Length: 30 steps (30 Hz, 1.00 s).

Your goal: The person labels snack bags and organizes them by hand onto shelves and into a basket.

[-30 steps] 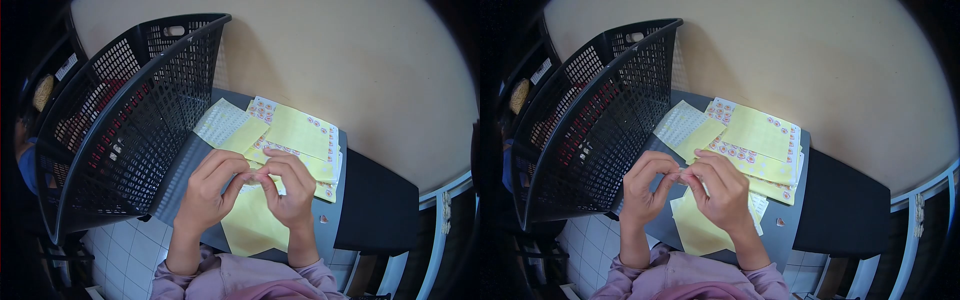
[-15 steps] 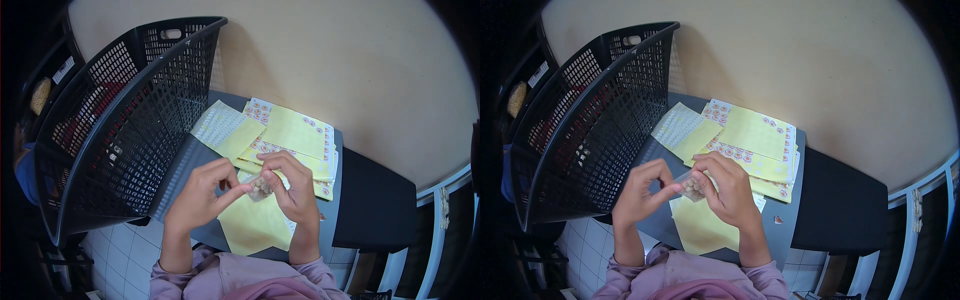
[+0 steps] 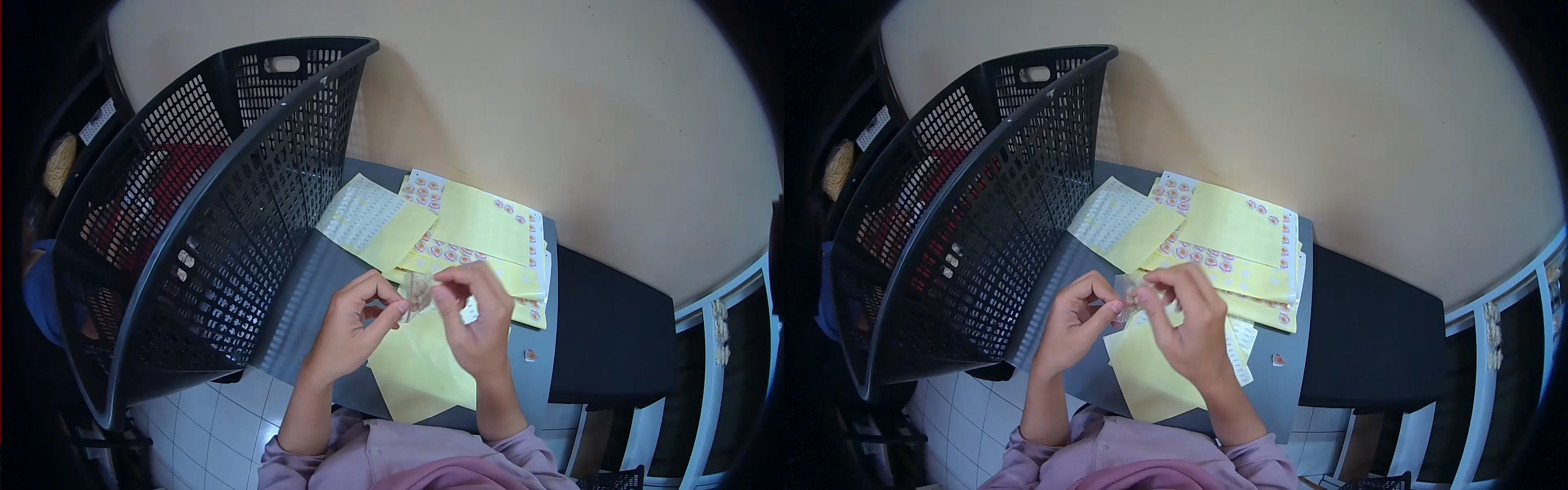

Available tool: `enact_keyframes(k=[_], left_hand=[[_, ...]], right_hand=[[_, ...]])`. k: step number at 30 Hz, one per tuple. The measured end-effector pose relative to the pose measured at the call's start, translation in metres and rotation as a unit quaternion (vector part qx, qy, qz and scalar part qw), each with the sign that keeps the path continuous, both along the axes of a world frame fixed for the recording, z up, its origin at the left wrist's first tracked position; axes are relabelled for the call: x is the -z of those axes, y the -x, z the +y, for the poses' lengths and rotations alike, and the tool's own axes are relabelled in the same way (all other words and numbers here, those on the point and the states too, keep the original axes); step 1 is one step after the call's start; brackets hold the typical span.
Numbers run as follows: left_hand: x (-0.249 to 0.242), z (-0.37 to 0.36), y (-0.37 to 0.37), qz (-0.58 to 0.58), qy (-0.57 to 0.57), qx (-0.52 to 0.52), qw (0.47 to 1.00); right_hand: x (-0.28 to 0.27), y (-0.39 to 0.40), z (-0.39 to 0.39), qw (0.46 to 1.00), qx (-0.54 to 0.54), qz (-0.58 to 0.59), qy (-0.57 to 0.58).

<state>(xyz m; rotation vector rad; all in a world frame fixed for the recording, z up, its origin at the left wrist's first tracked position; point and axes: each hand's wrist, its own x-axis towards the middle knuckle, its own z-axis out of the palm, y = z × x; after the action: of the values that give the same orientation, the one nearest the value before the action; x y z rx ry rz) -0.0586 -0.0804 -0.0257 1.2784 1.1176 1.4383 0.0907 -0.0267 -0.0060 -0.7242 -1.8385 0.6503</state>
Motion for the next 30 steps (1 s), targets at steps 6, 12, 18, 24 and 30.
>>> enact_keyframes(k=[6,12,18,24,30], left_hand=[[-0.001,0.001,-0.006,0.147,-0.085,-0.08,0.982],[0.005,0.002,-0.01,0.21,-0.128,-0.141,0.959],[0.011,0.003,-0.011,0.233,-0.128,-0.145,0.953],[0.014,0.002,-0.02,0.095,-0.098,-0.115,0.984],[0.014,0.002,-0.03,0.136,-0.074,-0.159,0.975]], right_hand=[[0.011,0.014,-0.005,0.995,-0.028,0.026,0.096],[0.016,0.018,-0.006,0.986,-0.024,0.064,0.153],[0.03,0.014,-0.001,0.967,-0.067,0.121,0.212],[0.042,0.014,0.001,0.973,-0.082,0.123,0.178],[0.038,0.012,-0.006,0.994,0.007,0.093,0.065]])
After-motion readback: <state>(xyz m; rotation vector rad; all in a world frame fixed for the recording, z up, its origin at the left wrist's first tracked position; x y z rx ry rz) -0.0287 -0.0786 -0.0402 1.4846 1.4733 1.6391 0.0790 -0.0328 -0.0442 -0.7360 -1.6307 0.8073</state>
